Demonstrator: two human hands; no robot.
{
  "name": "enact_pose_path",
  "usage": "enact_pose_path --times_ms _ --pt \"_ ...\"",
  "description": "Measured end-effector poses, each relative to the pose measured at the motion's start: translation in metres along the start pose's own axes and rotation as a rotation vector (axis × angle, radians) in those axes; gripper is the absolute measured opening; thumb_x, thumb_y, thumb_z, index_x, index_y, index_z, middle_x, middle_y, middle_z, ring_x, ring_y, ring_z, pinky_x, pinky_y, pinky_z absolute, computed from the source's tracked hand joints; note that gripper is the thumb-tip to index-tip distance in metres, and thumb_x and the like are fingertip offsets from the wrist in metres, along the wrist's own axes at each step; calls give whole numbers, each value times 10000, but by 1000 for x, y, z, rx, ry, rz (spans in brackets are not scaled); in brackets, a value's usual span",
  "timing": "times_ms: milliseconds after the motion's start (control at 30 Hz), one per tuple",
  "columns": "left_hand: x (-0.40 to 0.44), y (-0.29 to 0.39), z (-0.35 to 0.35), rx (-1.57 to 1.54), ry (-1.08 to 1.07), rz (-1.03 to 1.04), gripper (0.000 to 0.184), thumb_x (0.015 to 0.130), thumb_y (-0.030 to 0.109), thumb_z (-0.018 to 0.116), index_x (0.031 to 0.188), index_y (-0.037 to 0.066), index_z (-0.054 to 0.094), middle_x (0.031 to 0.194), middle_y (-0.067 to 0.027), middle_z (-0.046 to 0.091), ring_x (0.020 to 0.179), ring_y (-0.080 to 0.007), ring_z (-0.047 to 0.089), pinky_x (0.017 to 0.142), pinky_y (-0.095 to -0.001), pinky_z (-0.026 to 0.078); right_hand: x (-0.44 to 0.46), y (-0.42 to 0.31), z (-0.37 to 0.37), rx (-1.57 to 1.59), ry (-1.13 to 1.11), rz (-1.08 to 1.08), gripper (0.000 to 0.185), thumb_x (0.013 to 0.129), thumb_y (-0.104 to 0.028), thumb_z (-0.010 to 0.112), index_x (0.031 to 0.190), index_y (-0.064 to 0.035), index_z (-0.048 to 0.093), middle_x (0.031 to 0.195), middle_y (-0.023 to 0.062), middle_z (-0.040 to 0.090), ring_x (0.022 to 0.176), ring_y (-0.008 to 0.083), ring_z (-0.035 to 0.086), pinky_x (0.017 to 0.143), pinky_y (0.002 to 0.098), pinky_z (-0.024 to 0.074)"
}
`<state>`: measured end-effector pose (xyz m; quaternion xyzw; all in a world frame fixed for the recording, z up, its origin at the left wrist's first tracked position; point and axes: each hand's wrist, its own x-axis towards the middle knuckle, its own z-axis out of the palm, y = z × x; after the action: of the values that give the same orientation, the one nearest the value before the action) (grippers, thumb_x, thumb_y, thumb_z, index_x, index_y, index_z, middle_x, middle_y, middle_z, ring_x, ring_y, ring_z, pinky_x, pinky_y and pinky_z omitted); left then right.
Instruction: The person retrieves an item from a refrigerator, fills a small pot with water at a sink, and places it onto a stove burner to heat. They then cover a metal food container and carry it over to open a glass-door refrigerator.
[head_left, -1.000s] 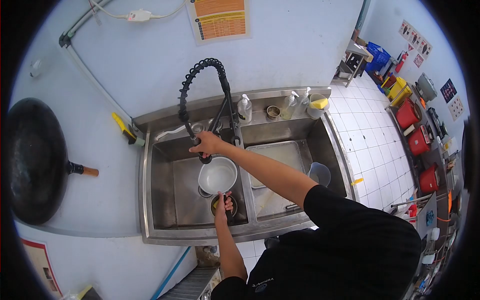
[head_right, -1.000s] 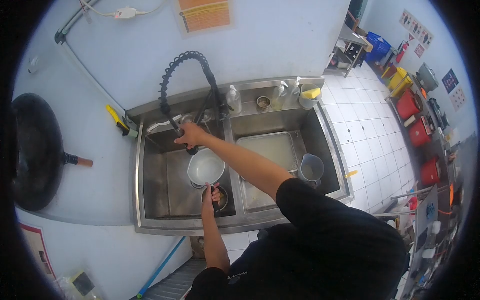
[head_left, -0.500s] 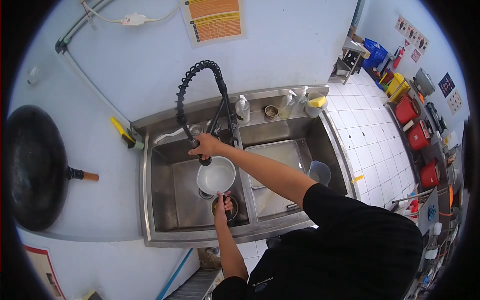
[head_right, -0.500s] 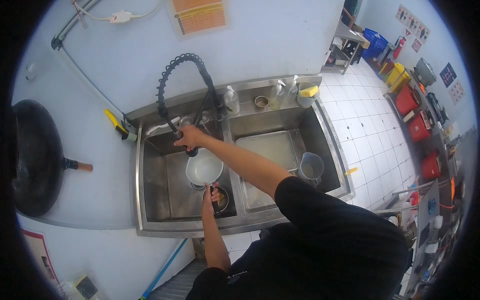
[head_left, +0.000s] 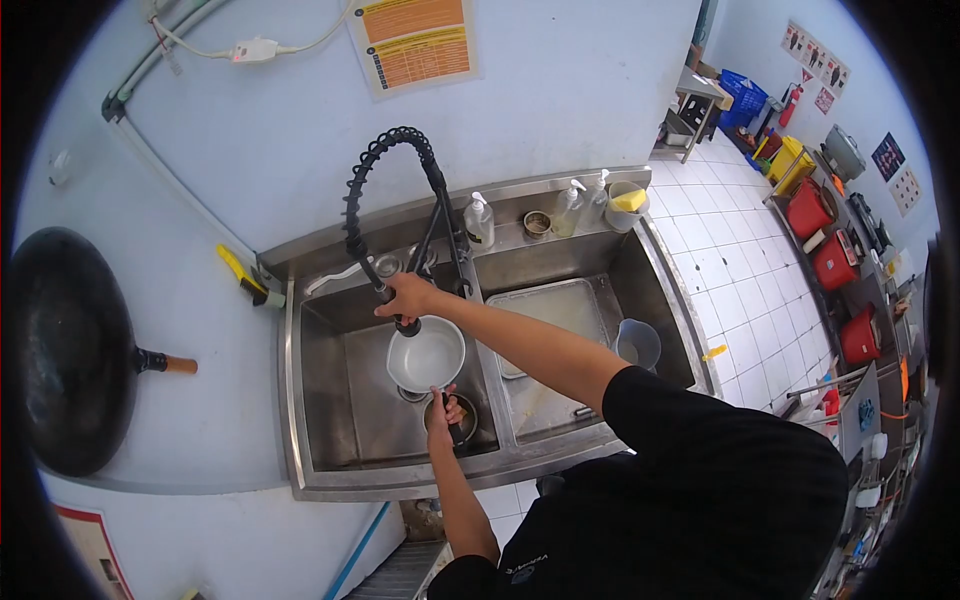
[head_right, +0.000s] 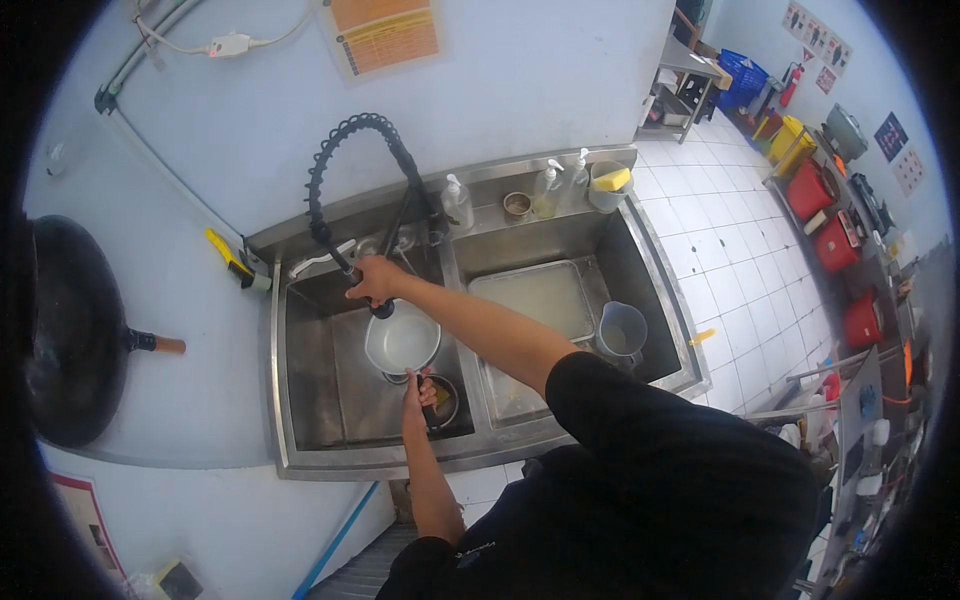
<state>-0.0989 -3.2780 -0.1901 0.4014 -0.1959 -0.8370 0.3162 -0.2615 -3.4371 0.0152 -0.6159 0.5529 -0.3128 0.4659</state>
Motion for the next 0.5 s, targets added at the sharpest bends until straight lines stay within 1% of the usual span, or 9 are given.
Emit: enact_pose_path --times_ms 367,500 --pt "4 -4 -3 -86 -22 -12 570 940 541 461 1149 15 532 611 48 329 458 -28 270 406 -183 236 -1 0 1 -39 9 -3 382 748 -284 752 824 45 572 611 119 645 525 185 670 524 313 550" --pt "-2 -2 4 -21 1 9 579 945 544 447 1146 8 530 620 48 334 468 -27 267 412 -184 231 0 4 2 -38 7 -16 370 748 -282 753 817 41 586 613 116 649 532 189 673 540 311 549"
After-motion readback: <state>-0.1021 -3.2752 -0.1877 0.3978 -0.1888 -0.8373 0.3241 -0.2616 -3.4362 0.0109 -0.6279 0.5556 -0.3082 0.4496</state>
